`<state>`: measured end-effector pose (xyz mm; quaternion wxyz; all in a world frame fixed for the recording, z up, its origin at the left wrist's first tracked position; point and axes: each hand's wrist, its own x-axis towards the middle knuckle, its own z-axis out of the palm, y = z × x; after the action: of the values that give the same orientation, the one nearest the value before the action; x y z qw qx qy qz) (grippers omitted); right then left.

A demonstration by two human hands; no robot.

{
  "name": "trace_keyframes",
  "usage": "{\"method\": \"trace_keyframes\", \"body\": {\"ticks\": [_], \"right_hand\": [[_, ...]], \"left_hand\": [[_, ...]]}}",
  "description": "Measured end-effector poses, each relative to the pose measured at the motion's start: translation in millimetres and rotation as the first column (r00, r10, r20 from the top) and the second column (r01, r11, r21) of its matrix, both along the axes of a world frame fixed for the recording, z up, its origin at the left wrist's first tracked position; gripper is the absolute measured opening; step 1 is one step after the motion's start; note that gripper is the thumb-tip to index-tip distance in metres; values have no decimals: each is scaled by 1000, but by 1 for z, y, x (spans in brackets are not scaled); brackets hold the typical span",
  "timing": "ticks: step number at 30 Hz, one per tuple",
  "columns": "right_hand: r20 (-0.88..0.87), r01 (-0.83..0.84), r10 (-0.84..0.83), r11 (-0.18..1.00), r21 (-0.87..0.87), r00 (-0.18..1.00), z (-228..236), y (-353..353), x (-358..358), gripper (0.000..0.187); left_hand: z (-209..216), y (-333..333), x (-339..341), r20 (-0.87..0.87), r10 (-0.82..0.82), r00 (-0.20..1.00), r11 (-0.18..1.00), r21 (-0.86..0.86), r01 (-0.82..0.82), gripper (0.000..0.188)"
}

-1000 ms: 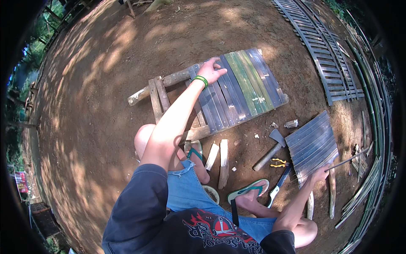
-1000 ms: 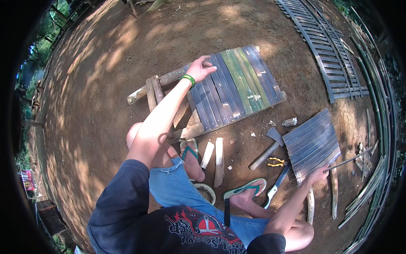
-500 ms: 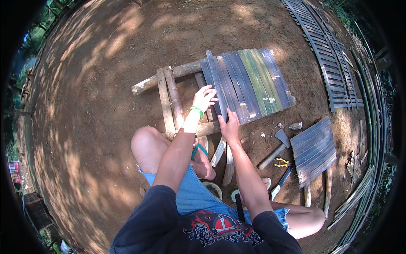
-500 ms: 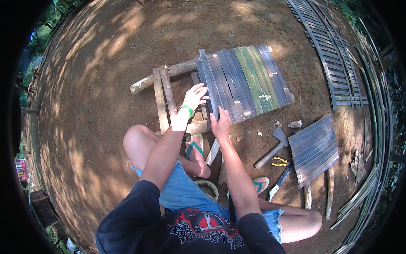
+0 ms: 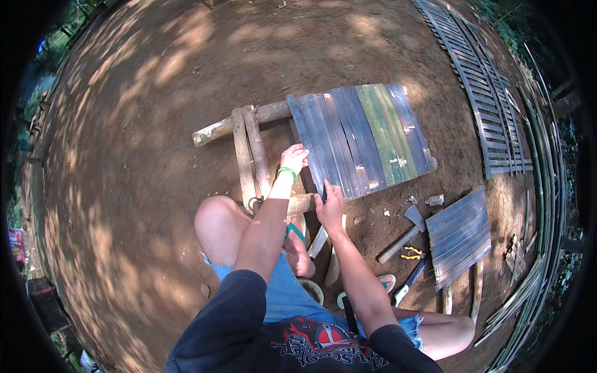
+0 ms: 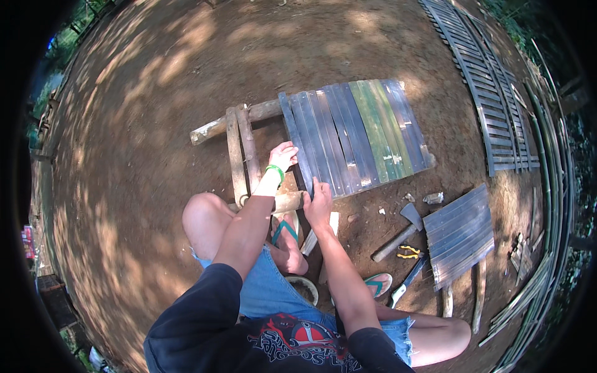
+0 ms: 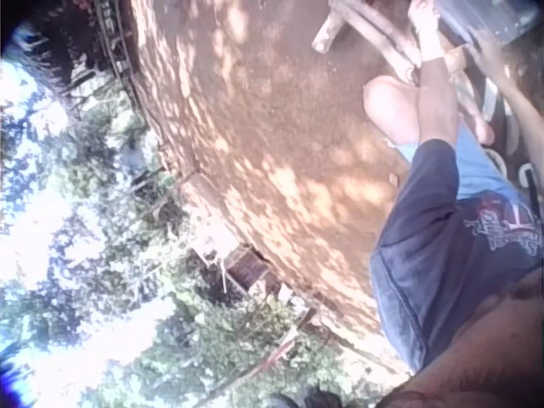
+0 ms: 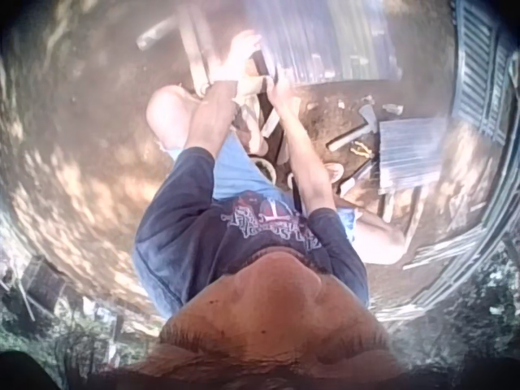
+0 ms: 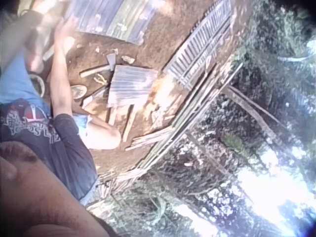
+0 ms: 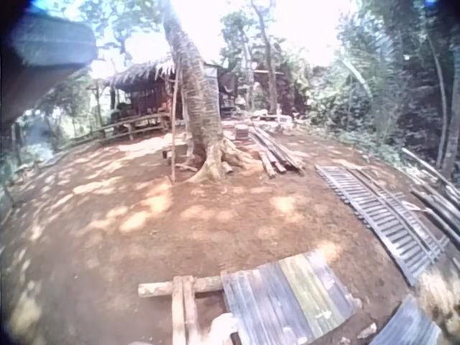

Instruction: The person is assembling a wooden structure using bamboo slats and a wooden frame. They place slats onto the frame, adjust their positions, and use a hammer to secure them. The person also lifts and repositions the assembled sections.

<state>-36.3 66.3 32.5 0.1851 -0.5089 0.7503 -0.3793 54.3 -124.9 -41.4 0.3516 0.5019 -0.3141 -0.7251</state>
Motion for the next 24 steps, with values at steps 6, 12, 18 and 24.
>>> {"method": "trace_keyframes", "body": {"ticks": [6,12,18,24], "right_hand": [[12,47,-48,998,43,999,-4,-1,11,56],[26,57,-59,997,50,998,-9,-4,12,55],[-128,98,-81,986,136,989,3,-9,13,53],[-11,127,-127,988,92,992,2,10,1,55]], "left_hand": [[-8,-2,-2,56,-4,998,1000,3,4,45],[-10,-8,0,128,-40,991,999,1,41,44],[-5,-9,-2,183,-34,982,999,-21,38,48],[3,-8,-12,163,-29,986,1000,-7,31,47]]}}
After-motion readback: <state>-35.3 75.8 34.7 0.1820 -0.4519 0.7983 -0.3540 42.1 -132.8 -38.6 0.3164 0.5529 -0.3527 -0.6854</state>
